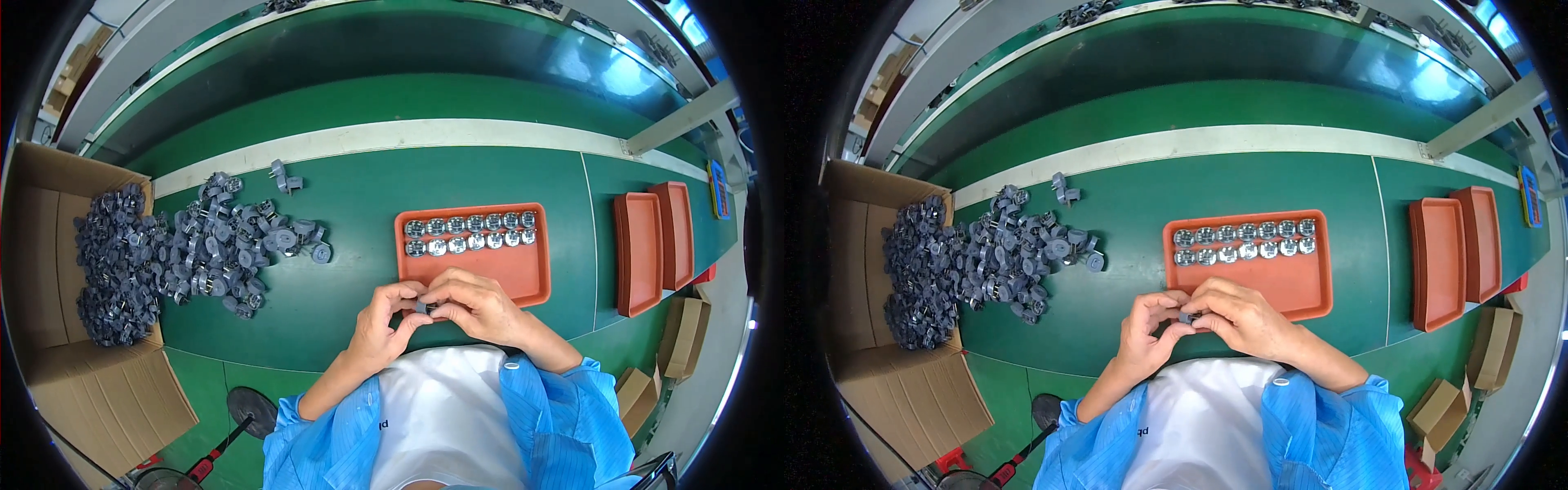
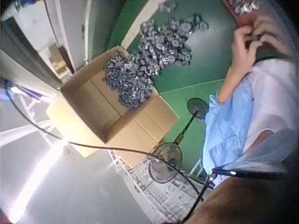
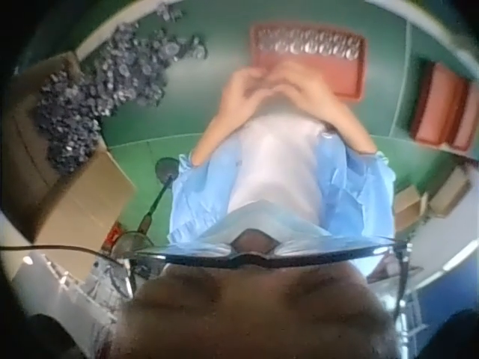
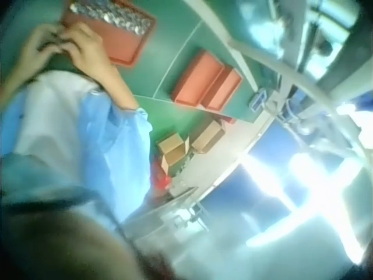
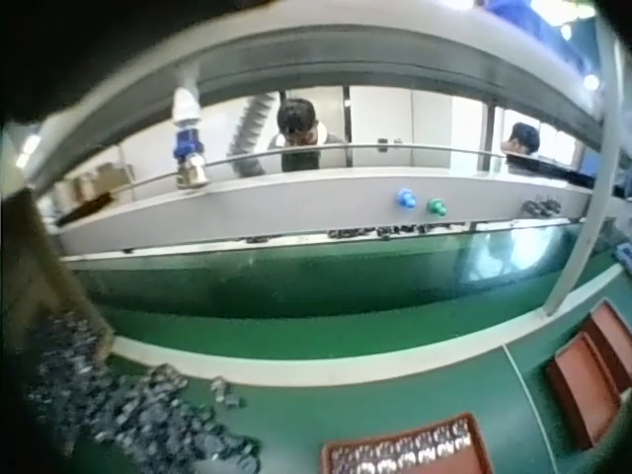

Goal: The person picks small plastic components from a cardboard box and arranges them neatly into a red sorting tray by hand.

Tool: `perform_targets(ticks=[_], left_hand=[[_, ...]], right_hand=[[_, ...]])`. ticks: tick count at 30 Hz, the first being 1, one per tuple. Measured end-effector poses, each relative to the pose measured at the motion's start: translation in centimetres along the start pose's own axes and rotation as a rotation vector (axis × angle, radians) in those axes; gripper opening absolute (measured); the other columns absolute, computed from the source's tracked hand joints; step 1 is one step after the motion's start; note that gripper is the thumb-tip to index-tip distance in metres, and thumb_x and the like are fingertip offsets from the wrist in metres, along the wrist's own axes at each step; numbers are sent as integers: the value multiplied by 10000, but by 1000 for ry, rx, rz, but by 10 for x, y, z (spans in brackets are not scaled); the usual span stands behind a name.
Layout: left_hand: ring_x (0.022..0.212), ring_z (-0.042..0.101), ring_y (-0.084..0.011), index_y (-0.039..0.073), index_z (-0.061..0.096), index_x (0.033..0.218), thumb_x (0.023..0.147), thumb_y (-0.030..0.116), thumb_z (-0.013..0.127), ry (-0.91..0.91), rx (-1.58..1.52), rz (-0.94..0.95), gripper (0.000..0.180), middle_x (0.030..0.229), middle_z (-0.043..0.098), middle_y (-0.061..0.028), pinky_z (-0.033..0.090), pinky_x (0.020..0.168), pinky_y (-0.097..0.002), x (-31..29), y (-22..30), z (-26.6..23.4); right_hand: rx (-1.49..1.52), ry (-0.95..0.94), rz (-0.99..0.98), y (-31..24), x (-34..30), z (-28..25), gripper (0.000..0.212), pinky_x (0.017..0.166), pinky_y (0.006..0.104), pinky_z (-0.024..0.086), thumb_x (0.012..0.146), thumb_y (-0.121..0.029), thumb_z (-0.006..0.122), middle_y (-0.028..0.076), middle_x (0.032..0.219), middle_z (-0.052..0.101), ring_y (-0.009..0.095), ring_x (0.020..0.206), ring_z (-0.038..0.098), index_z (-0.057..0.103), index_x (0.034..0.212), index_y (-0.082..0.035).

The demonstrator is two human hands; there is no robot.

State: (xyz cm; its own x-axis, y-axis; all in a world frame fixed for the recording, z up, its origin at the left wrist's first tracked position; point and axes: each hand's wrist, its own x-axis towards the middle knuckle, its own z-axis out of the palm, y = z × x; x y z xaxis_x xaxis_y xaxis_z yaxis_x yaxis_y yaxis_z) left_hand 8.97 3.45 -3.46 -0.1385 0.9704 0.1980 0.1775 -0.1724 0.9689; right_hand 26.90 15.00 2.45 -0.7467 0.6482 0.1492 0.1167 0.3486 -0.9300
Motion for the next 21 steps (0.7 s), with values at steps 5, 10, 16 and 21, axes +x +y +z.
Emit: perform_targets(ticks=[5,10,16,21], left_hand=[[984,751,-257,4,506,1259,947,20,803,19,-81,-107,431,1289,691,-197,626,825,-361,0,11,-12],[1303,550,-430,54,622,1229,802,153,913,355,906,204,527,1399,587,-197,424,1091,-528,24,20,-59],[1383,456,-431,133,580,1439,770,306,931,261,1188,-4,775,1460,508,-188,414,1091,-572,50,31,-100],[1305,508,-423,120,613,1364,776,247,919,186,1230,37,675,1360,579,-136,459,1029,-554,51,13,-106]], right_hand=[[-157,-14,-199,8,16,2,137,739,393,577,847,-35,824,84,967,700,282,904,702,771,973,-42],[-702,134,-310,14,33,4,120,741,421,469,773,-55,821,60,913,646,282,890,607,751,871,-61],[-779,183,-286,24,33,14,183,770,430,468,772,-82,836,78,930,620,299,908,591,747,930,-58],[-607,87,-273,10,20,9,256,799,450,482,814,-163,855,99,946,624,319,915,594,726,1000,-43]])
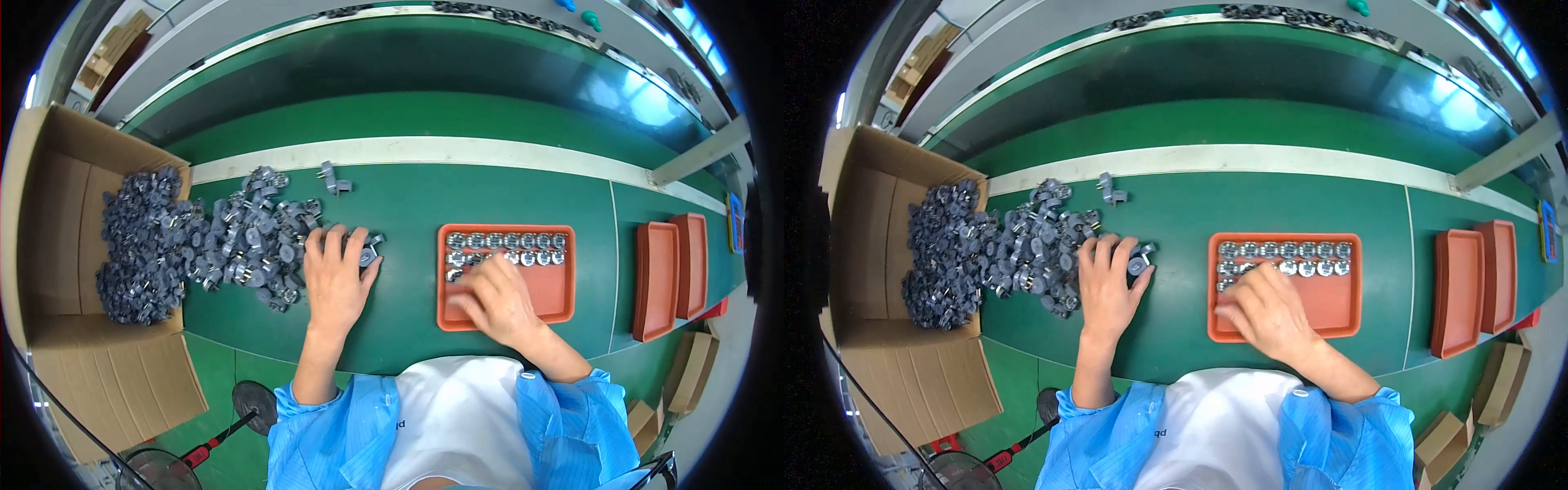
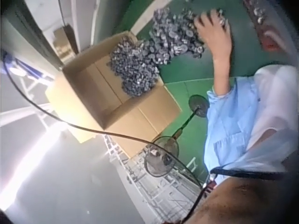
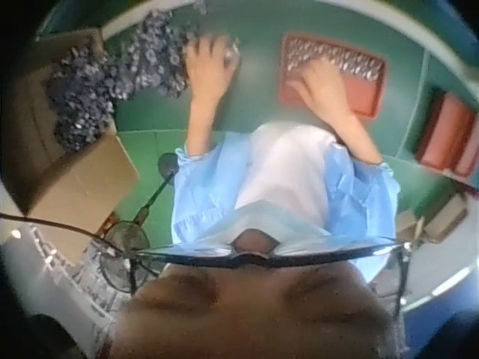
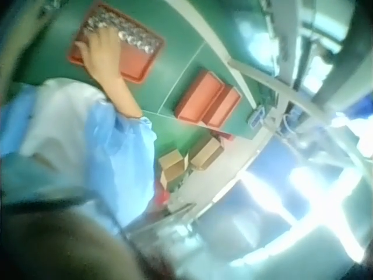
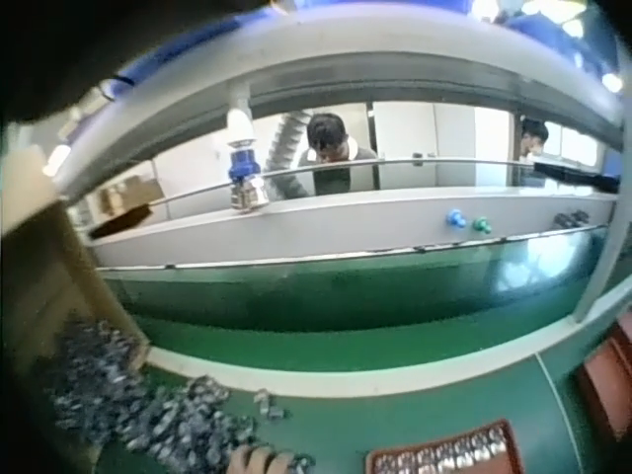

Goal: The person picks small plastic components from a cardboard box and arranges them neatly into a red sorting tray by hand.

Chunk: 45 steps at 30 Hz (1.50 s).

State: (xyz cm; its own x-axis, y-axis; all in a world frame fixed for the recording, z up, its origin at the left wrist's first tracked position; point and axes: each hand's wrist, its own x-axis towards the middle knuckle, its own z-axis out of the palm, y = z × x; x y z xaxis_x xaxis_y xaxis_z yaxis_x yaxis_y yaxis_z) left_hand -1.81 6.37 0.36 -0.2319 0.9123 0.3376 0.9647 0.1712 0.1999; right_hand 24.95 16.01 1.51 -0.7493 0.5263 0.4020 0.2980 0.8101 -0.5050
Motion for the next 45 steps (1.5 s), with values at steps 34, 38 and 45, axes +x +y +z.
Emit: perform_targets(ticks=[34,38,45], left_hand=[[1276,584,-355,23,450,1555,947,267,803,9,-48,-116,744,1482,539,-218,409,1001,-498,14,0,9],[1352,552,-403,35,486,1504,921,87,794,158,36,34,662,1505,518,-221,448,1088,-505,3,24,-10],[1045,735,-203,-33,542,1353,1042,20,698,-207,-1520,-369,352,1152,719,-143,621,898,-327,-31,73,13]], right_hand=[[175,-303,-245,27,87,50,401,1022,460,537,839,-42,780,174,1258,605,371,1219,582,664,1219,9],[192,-312,-165,27,79,31,410,979,455,548,832,-72,810,173,1193,596,375,1175,594,661,1207,-3],[332,-97,-52,4,34,-10,426,863,428,605,857,-55,838,153,1127,649,340,1027,693,701,1260,-21]])
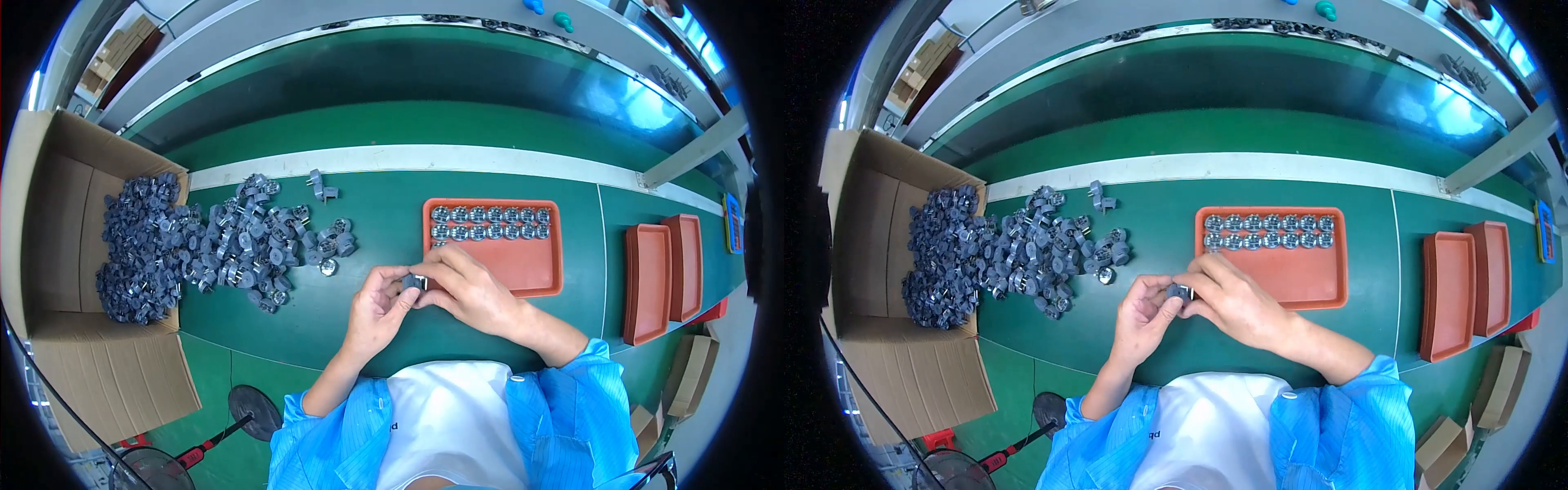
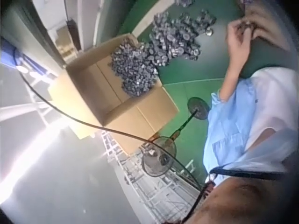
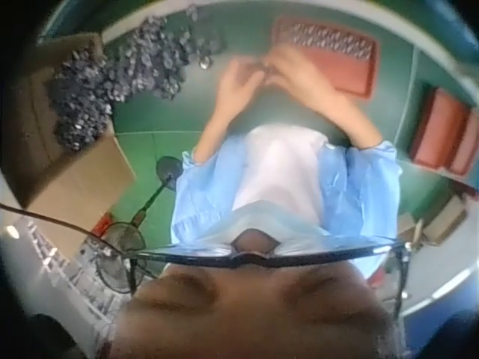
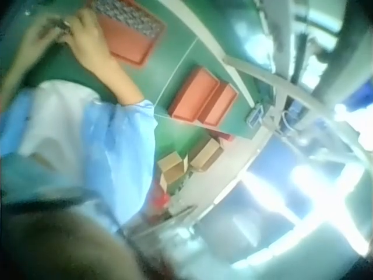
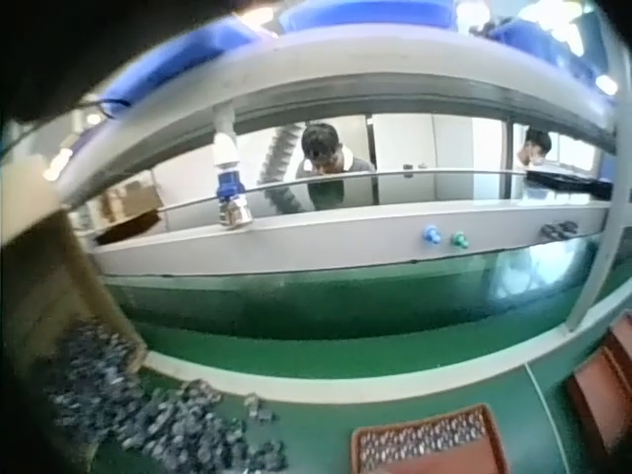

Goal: The person picks small plastic components from a cardboard box and arranges them neatly into a red sorting tray by hand.

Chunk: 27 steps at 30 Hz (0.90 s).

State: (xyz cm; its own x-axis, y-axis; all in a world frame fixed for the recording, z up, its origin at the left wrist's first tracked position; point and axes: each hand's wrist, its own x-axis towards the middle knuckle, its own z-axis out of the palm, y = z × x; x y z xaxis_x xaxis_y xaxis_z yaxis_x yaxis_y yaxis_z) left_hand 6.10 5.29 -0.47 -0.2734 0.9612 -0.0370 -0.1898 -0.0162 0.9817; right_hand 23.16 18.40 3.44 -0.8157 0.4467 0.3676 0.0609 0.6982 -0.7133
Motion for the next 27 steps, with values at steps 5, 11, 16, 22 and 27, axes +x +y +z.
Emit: perform_targets(ticks=[5,11,16,22,27], left_hand=[[1059,734,-170,-29,585,1322,1059,5,664,-204,101,-85,277,1156,736,-136,623,888,-334,-9,-3,10],[1025,741,-330,12,673,1278,821,-36,807,-134,905,478,479,1153,700,-132,620,858,-424,9,4,27],[959,683,-254,67,737,1234,790,200,872,-222,1270,511,483,1055,689,-81,587,784,-405,23,12,38],[967,671,-274,75,735,1166,791,235,870,-146,1212,372,430,1069,711,-67,574,828,-403,30,14,43],[961,669,-284,65,733,1133,800,192,864,-122,1130,434,379,1058,721,-66,573,831,-410,29,5,38]], right_hand=[[150,27,164,-1,-37,-13,298,833,405,614,917,-21,783,135,1086,700,308,998,726,750,1213,-18],[153,217,543,23,-51,-18,183,754,381,620,917,4,776,141,1007,765,271,886,754,797,1099,-5],[-247,271,340,33,-56,-13,144,809,412,599,898,-15,785,136,1019,730,307,949,721,786,1041,-2],[-235,183,235,34,-62,-36,148,907,438,554,875,-13,764,103,1084,712,309,1034,680,776,1021,-26],[-360,-9,113,39,-64,-39,168,968,434,510,833,-26,792,90,1049,717,299,1079,664,775,1000,-36]])
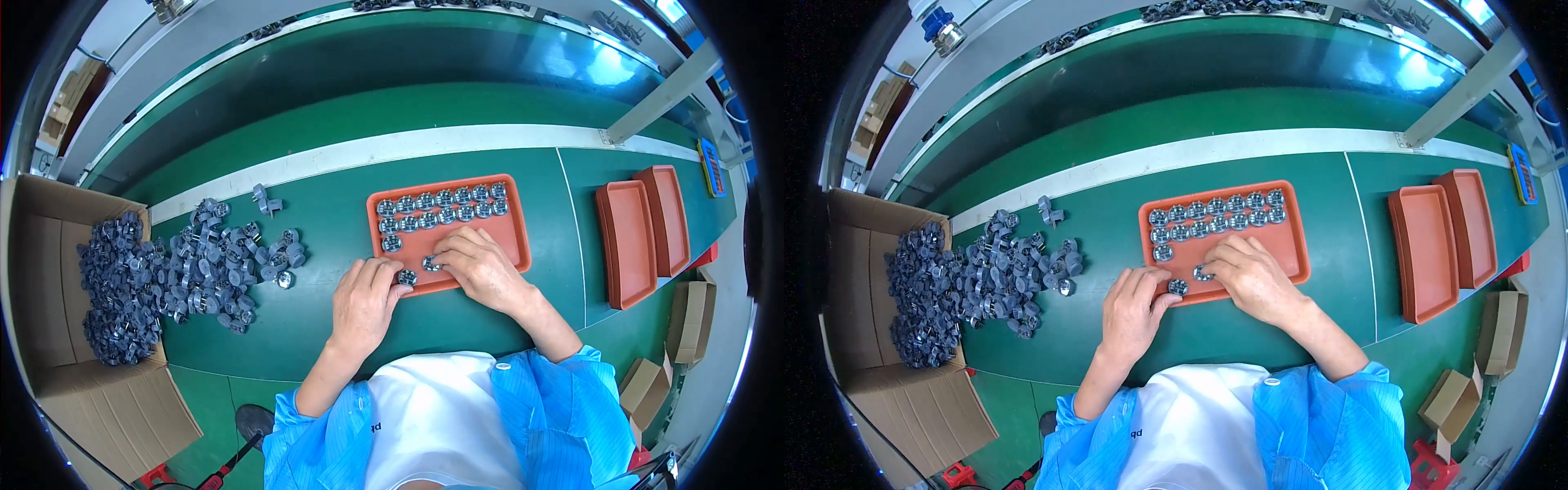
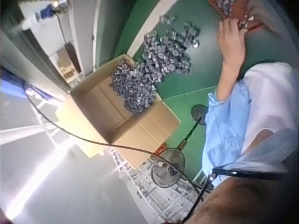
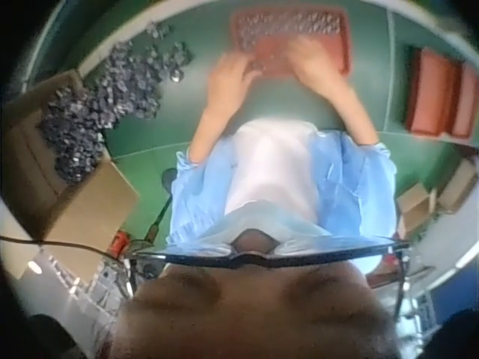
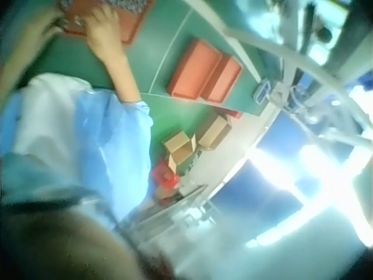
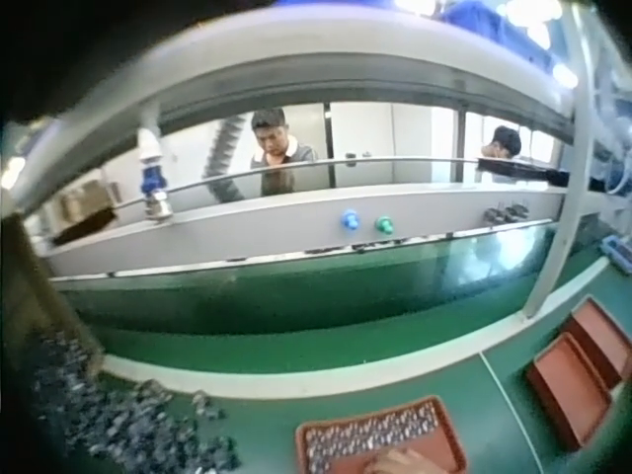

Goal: The person picks small plastic components from a cardboard box and arranges them neatly into a red sorting tray by hand.

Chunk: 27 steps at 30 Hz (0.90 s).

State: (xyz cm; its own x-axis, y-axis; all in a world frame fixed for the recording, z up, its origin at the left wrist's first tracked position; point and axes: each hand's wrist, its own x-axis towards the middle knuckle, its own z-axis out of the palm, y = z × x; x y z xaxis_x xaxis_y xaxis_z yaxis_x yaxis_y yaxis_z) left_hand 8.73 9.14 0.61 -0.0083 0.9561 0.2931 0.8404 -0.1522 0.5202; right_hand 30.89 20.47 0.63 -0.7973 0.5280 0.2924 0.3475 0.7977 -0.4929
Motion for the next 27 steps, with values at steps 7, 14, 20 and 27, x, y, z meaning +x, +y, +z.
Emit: perform_targets(ticks=[7,14,20,27], left_hand=[[935,665,-265,56,766,1050,799,150,864,27,-6,21,285,1032,719,-60,574,808,-411,-1,-2,6],[911,656,-273,43,778,983,786,144,877,92,-46,-37,242,996,650,-71,551,769,-417,-2,3,0],[858,623,-264,48,780,901,766,105,880,44,-17,69,178,943,594,-69,532,736,-411,3,0,6],[822,616,-259,63,784,913,752,91,889,145,39,42,194,895,583,-58,522,702,-409,2,-4,11]], right_hand=[[-73,99,57,-9,4,11,208,827,421,541,786,-64,840,92,974,688,290,955,659,764,975,-22],[-154,91,2,-2,4,5,156,801,414,531,805,-72,750,85,952,653,269,949,638,768,949,-14],[-169,128,-38,-6,24,15,156,782,401,539,781,-69,723,81,931,651,258,941,636,774,918,-15],[-180,171,-67,-5,35,24,116,746,402,558,781,-52,816,87,904,673,262,883,649,785,890,-27]])
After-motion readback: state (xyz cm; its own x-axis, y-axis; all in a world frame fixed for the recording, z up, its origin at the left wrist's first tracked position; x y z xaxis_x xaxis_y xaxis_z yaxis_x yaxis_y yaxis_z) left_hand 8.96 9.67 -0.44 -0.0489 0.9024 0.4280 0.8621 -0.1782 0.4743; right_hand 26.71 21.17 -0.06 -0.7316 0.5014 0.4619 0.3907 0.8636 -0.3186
